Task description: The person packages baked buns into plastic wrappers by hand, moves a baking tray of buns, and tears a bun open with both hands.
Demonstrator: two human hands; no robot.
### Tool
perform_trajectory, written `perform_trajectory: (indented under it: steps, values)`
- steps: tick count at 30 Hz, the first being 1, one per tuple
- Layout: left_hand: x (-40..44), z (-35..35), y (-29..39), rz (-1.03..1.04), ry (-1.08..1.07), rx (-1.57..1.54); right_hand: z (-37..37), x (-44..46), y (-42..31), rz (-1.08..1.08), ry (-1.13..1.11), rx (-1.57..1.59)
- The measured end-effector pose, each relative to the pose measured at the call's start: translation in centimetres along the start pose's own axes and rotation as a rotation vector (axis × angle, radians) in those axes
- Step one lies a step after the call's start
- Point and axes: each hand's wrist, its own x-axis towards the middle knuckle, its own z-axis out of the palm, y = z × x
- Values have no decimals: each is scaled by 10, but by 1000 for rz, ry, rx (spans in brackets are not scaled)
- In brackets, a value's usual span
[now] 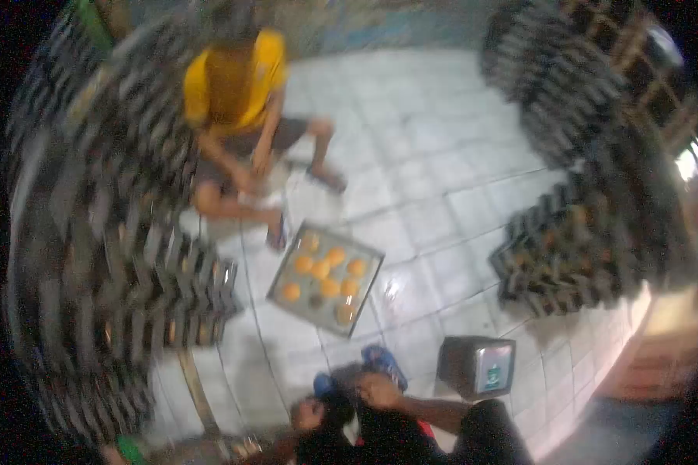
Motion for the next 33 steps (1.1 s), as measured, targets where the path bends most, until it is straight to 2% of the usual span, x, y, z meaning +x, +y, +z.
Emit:
perform_trajectory:
  steps: [1, 2, 3, 4, 5, 6, 8, 11, 13, 15, 17, 20, 21, 23, 25, 27, 29, 31, 32, 33]
  values:
    - [-12, -1, 7, 130, -19, 114, -3, -12, -12, 42, 10, -18]
    - [-21, -17, 30, 82, -261, 257, 3, -26, -16, 105, -75, -80]
    - [-20, -46, 60, 52, -701, 332, 17, -40, -9, 175, -165, -135]
    - [-31, -63, 87, 32, -749, 201, 44, -57, 2, 236, -150, -94]
    - [-43, -73, 107, 51, -713, 55, 58, -68, 5, 292, -131, -39]
    - [-52, -88, 123, 81, -700, -72, 32, -75, -18, 307, -65, -34]
    - [-61, -113, 147, 132, -701, -255, -18, -93, -75, 352, -385, -86]
    - [-58, -156, 163, 162, -710, -406, 6, -97, -35, 259, -227, -3]
    - [-43, -184, 151, 150, -697, -445, -54, -120, -79, 415, 15, 228]
    - [-26, -211, 126, 113, -627, -440, -82, -146, -101, 459, 332, 226]
    - [1, -229, 94, 79, -475, -439, -85, -158, -81, 570, 222, 152]
    - [24, -278, 69, -34, -374, -472, -66, -187, -34, 693, 233, 106]
    - [33, -288, 75, -96, -350, -441, -58, -209, -16, 460, 263, 93]
    - [47, -303, 88, -173, -315, -378, -41, -213, 9, 212, 306, 104]
    - [59, -300, 114, -176, -312, -312, -46, -198, 38, 881, 162, 236]
    - [66, -276, 144, -127, -324, -228, -87, -213, 16, 983, 243, 479]
    - [79, -238, 194, -22, -323, -149, -106, -202, 51, 790, -21, 244]
    - [98, -214, 249, 88, -288, -84, -126, -195, 85, 741, 76, 48]
    - [111, -208, 273, 132, -262, -55, -117, -179, 129, 753, 92, -29]
    - [125, -204, 295, 165, -239, -40, -144, -185, 127, 801, 136, -24]
